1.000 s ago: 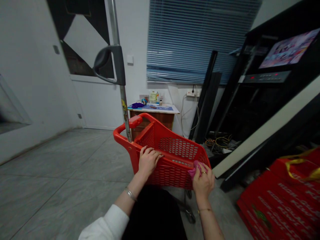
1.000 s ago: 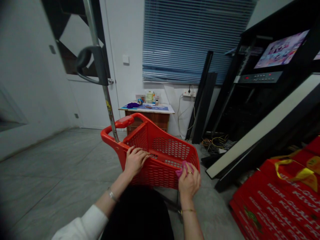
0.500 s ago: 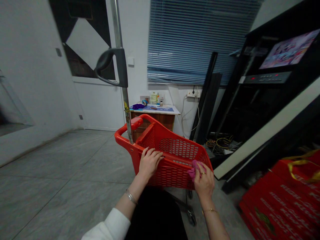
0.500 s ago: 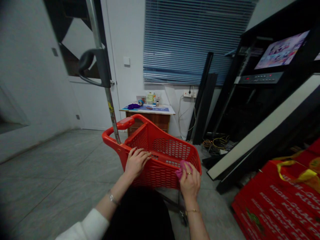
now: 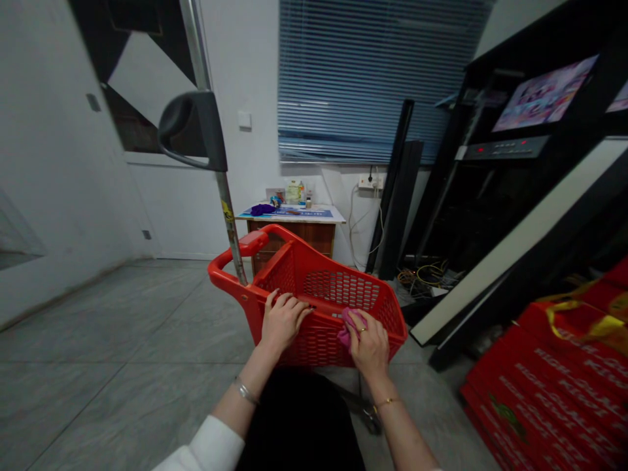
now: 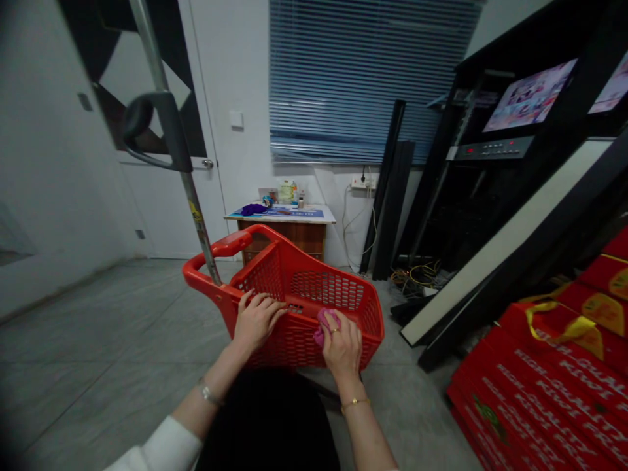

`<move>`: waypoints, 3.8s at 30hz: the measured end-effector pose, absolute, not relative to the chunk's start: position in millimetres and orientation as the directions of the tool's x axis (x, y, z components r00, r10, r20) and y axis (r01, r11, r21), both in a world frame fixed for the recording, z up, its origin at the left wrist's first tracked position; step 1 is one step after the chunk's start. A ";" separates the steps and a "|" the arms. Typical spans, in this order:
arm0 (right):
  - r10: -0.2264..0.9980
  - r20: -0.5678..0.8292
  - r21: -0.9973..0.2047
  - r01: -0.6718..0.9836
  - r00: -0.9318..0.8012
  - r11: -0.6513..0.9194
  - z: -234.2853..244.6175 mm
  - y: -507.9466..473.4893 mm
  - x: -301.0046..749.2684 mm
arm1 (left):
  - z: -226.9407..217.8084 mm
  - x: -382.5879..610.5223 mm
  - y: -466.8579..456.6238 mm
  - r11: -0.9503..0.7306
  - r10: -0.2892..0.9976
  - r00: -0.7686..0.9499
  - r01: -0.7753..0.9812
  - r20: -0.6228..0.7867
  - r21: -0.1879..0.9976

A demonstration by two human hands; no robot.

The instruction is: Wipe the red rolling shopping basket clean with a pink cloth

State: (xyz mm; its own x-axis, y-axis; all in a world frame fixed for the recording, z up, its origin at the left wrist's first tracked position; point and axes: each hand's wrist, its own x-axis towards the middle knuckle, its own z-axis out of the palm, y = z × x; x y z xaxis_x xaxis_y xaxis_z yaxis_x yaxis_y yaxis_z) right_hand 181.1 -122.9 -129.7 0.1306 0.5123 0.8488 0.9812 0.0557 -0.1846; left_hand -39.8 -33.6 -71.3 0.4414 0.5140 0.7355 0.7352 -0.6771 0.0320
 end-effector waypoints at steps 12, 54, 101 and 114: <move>0.372 0.855 -0.358 0.930 0.361 -0.079 -129.7 -114.6 160.4 | -66.4 -32.6 -39.4 -0.675 0.525 0.403 0.734 0.750 0.078; 0.510 0.843 -0.256 0.961 0.170 0.104 -101.6 -73.5 70.0 | -67.9 -50.7 -37.2 -0.730 0.540 0.414 0.664 0.733 0.163; 0.642 0.767 -0.191 0.949 -0.015 0.251 -87.3 -94.6 111.1 | 7.4 -39.4 68.6 -0.282 0.959 0.283 0.958 0.007 -0.060; 0.701 0.712 -0.200 0.946 -0.038 0.254 -106.3 -137.0 178.3 | 7.3 -45.5 79.2 -0.334 0.942 0.335 0.940 0.000 -0.062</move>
State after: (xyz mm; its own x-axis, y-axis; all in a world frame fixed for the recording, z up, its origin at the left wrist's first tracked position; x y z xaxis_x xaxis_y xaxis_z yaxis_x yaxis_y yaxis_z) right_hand 178.3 -137.0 -106.3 -0.0376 0.7008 0.7124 0.9463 0.2540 -0.1999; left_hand -45.5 79.2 7.3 0.3349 0.9422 -0.0002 0.9404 -0.3343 -0.0617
